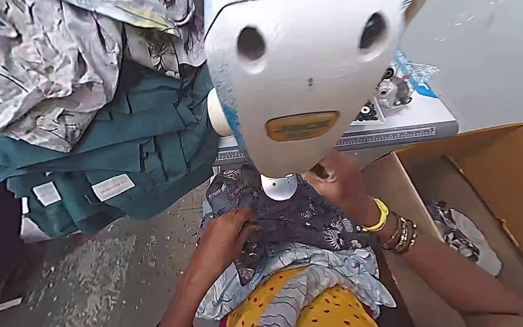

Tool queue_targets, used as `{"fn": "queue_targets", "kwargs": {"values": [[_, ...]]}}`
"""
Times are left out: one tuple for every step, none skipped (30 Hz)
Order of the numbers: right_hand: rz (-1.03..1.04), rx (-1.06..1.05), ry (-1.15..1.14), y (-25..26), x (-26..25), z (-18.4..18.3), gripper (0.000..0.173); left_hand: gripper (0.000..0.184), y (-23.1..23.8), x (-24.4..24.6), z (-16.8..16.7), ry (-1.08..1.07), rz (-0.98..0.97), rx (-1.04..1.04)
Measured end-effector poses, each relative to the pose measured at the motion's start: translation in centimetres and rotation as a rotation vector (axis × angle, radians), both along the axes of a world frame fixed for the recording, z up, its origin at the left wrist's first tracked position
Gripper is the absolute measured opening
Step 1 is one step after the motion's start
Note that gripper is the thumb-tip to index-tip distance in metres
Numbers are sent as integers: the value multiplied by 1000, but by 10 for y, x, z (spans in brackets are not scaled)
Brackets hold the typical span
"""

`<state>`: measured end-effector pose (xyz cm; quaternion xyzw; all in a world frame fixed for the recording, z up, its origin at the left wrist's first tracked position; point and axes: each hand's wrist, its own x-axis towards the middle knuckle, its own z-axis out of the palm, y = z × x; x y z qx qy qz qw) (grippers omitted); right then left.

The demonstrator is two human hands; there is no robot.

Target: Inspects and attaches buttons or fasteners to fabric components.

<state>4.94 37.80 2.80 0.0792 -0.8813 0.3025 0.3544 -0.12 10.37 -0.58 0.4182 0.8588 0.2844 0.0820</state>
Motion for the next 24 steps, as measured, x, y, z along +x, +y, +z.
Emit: {"fn": "queue_targets", "kwargs": {"values": [[9, 166, 62, -4, -1, -1, 13, 17, -2, -1, 0, -7, 5, -5], [33, 325, 129, -7, -3, -1, 14, 18, -4, -3, 0, -17, 10, -13], [63, 454, 174, -9, -6, 1, 16, 20, -5, -5, 1, -34, 14, -20], [86, 535, 186, -11, -9, 3, 19, 23, -7, -7, 2, -70, 12, -25], [101, 546, 177, -13, -12, 6, 22, 25, -10, -9, 3, -116, 9, -28], [99, 540, 148, -15, -14, 8, 23, 25, -15, -11, 3, -165, 2, -20], [87, 534, 118, -16, -15, 10, 22, 23, -20, -14, 2, -211, -6, -3], [63, 532, 95, -17, -14, 9, 21, 22, -26, -16, 1, -255, -14, 17], [36, 520, 77, -16, -14, 7, 20, 20, -32, -18, -2, -299, -19, 30], [26, 484, 63, -16, -13, 5, 18, 20, -37, -18, -4, -349, -21, 35], [34, 441, 60, -15, -10, 3, 17, 20, -41, -19, -5, -390, -20, 37], [65, 387, 76, -15, -7, 1, 15, 21, -44, -19, -7, -416, -19, 37], [112, 330, 112, -16, -2, -1, 14, 22, -47, -19, -8, -428, -20, 42], [182, 249, 138, -19, 5, -4, 13, 23, -49, -19, -8, -428, -24, 47], [254, 163, 148, -25, 13, -9, 12, 23, -50, -17, -9, -420, -32, 52], [305, 87, 129, -31, 22, -17, 11, 24, -52, -15, -10, -412, -46, 52], [331, 36, 86, -37, 29, -27, 13, 24, -54, -13, -11, -395, -60, 51], [329, 14, 17, -40, 36, -39, 17, 24, -55, -11, -13, -378, -69, 41], [305, -1, -65, -42, 42, -53, 19, 25, -56, -7, -15, -361, -72, 23], [271, -18, -152, -43, 47, -67, 20, 26, -58, -4, -16, -347, -71, -2], [233, -50, -230, -43, 52, -79, 21, 27, -60, 0, -18, -330, -64, -27], [191, -87, -297, -42, 57, -88, 21, 27, -61, 4, -20, -315, -47, -46], [153, -124, -345, -42, 61, -96, 22, 26, -62, 9, -23, -296, -23, -59], [123, -154, -378, -42, 65, -102, 22, 25, -63, 13, -27, -274, 0, -68]]}}
